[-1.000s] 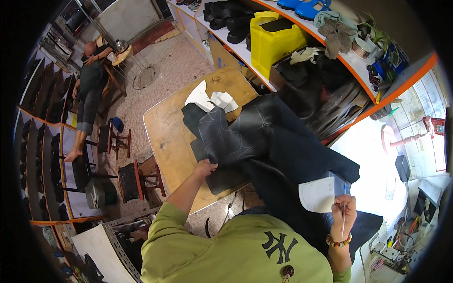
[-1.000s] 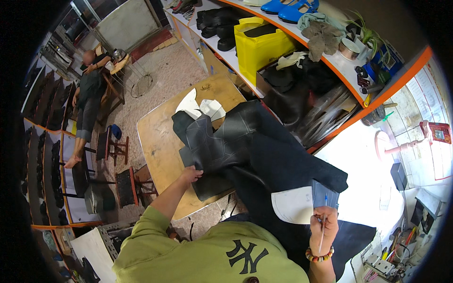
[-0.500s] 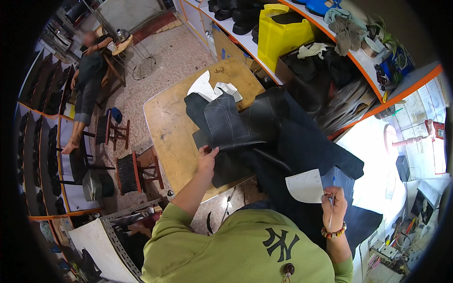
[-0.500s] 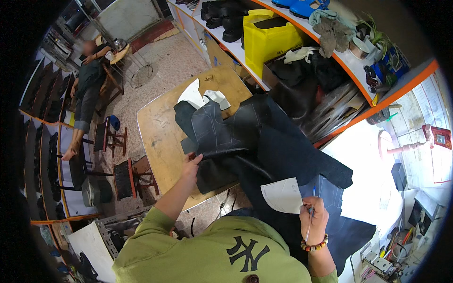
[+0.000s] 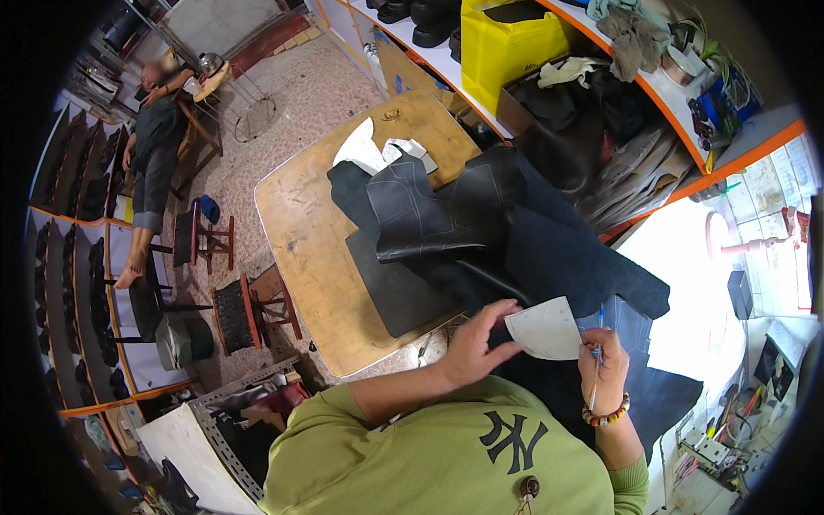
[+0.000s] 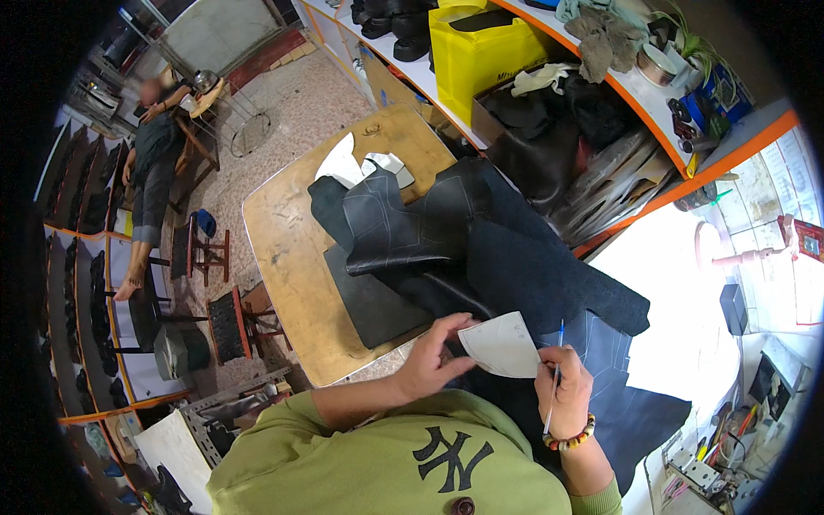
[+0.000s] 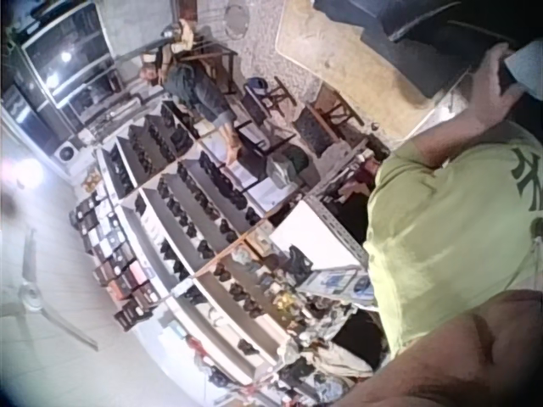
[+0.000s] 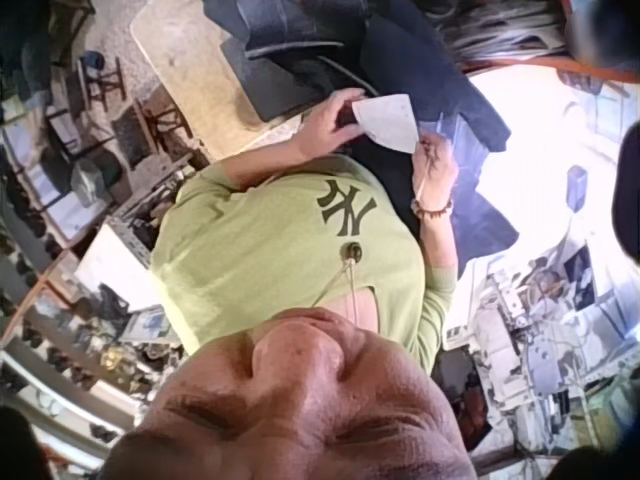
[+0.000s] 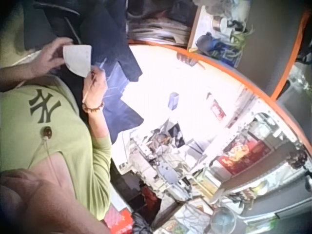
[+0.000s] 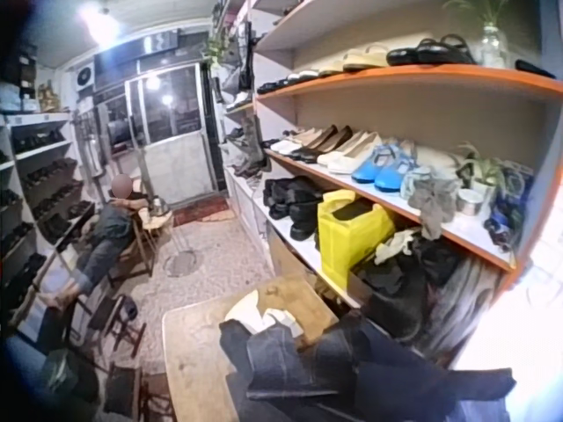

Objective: The person places paper templates on a large black leather sheet and uses a blue pen to trace the outlines. They reposition the templates multiple times to mark different sections of the leather.

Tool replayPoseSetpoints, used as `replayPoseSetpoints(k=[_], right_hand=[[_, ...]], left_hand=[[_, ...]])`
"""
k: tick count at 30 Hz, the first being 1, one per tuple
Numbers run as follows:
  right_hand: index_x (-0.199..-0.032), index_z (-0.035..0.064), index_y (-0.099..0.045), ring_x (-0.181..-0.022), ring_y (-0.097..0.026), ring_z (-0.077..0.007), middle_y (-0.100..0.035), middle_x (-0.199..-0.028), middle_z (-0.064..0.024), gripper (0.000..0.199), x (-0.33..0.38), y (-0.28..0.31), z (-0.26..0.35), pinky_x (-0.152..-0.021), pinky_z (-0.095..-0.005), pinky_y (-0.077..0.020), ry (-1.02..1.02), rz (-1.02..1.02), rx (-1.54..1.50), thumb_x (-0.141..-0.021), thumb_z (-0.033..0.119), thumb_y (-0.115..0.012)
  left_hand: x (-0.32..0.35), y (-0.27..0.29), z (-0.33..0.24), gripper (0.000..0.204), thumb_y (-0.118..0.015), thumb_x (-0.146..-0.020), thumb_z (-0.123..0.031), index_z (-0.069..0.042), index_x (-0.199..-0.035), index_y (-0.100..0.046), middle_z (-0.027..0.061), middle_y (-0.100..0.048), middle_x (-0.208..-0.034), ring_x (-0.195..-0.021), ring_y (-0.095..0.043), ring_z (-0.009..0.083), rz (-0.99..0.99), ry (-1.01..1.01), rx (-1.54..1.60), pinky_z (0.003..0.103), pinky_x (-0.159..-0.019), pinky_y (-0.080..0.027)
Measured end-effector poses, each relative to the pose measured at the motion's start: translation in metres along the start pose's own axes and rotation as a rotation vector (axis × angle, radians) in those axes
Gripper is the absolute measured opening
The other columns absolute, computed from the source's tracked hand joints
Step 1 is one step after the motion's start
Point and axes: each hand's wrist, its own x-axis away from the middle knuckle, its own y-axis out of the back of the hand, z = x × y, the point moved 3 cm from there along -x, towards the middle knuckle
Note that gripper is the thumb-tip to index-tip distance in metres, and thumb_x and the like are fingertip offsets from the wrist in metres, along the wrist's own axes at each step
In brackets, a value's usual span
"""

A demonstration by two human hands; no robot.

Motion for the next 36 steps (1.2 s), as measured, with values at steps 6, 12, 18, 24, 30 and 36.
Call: replayPoseSetpoints(k=[6, 12, 18, 24, 30, 36], right_hand=[[-0.097, 0.0014, -0.056, -0.072, -0.065, -0.0247, -0.065, -0.086, -0.0121, 0.022, -0.008, -0.007, 0.006, -0.069, -0.0308, -0.0511, -0.008, -0.031, -0.052, -0.079, -0.011, -0.061], [-0.100, 0.0013, -0.057, -0.076, -0.066, -0.0225, -0.067, -0.092, -0.0117, 0.024, -0.002, -0.001, -0.004, -0.073, -0.0307, -0.0517, -0.050, -0.071, -0.090, -0.079, -0.010, -0.062], [-0.099, 0.0022, -0.058, -0.080, -0.065, -0.0242, -0.066, -0.097, -0.0128, 0.023, 0.029, 0.009, -0.022, -0.076, -0.0330, -0.0511, -0.137, -0.092, -0.085, -0.079, -0.009, -0.062], [-0.099, 0.0020, -0.057, -0.082, -0.064, -0.0245, -0.065, -0.101, -0.0149, 0.024, 0.047, 0.012, -0.030, -0.077, -0.0332, -0.0511, -0.163, -0.139, -0.139, -0.078, -0.009, -0.062], [-0.099, 0.0023, -0.056, -0.084, -0.065, -0.0252, -0.065, -0.100, -0.0149, 0.025, 0.045, 0.011, -0.029, -0.077, -0.0331, -0.0514, -0.139, -0.112, -0.122, -0.078, -0.011, -0.061], [-0.098, 0.0022, -0.056, -0.083, -0.064, -0.0256, -0.064, -0.099, -0.0149, 0.026, 0.042, 0.013, -0.026, -0.076, -0.0330, -0.0515, -0.114, -0.111, -0.119, -0.077, -0.012, -0.062]], left_hand=[[-0.014, 0.001, 0.005, 0.034, -0.064, -0.093, -0.004, -0.002, -0.123, -0.048, 0.0044, -0.064, -0.091, -0.074, -0.061, 0.0091, -0.071, 0.353, 0.274, 0.026, -0.067, -0.052], [-0.053, 0.103, 0.036, 0.011, -0.055, -0.099, -0.010, -0.005, -0.109, -0.056, 0.0014, -0.063, -0.078, -0.061, -0.057, 0.0085, -0.603, 0.268, 0.438, 0.021, -0.055, -0.042], [-0.061, 0.132, 0.047, 0.012, -0.054, -0.102, -0.017, -0.007, -0.099, -0.060, 0.0033, -0.067, -0.084, -0.065, -0.062, 0.0101, -0.699, 0.343, 0.539, 0.024, -0.060, -0.046], [-0.070, 0.135, 0.052, 0.005, -0.064, -0.095, -0.010, -0.007, -0.093, -0.062, 0.0029, -0.068, -0.083, -0.065, -0.063, 0.0112, -0.758, 0.336, 0.703, 0.023, -0.056, -0.046], [-0.082, 0.137, 0.043, 0.012, -0.066, -0.087, 0.005, -0.003, -0.095, -0.062, 0.0101, -0.067, -0.104, -0.092, -0.066, 0.0190, -0.660, 0.071, 0.714, 0.028, -0.074, -0.054], [-0.081, 0.116, -0.005, 0.026, -0.066, -0.080, 0.008, -0.002, -0.104, -0.065, 0.0148, -0.056, -0.133, -0.120, -0.058, 0.0287, -0.530, -0.289, -0.536, 0.035, -0.098, -0.047]])
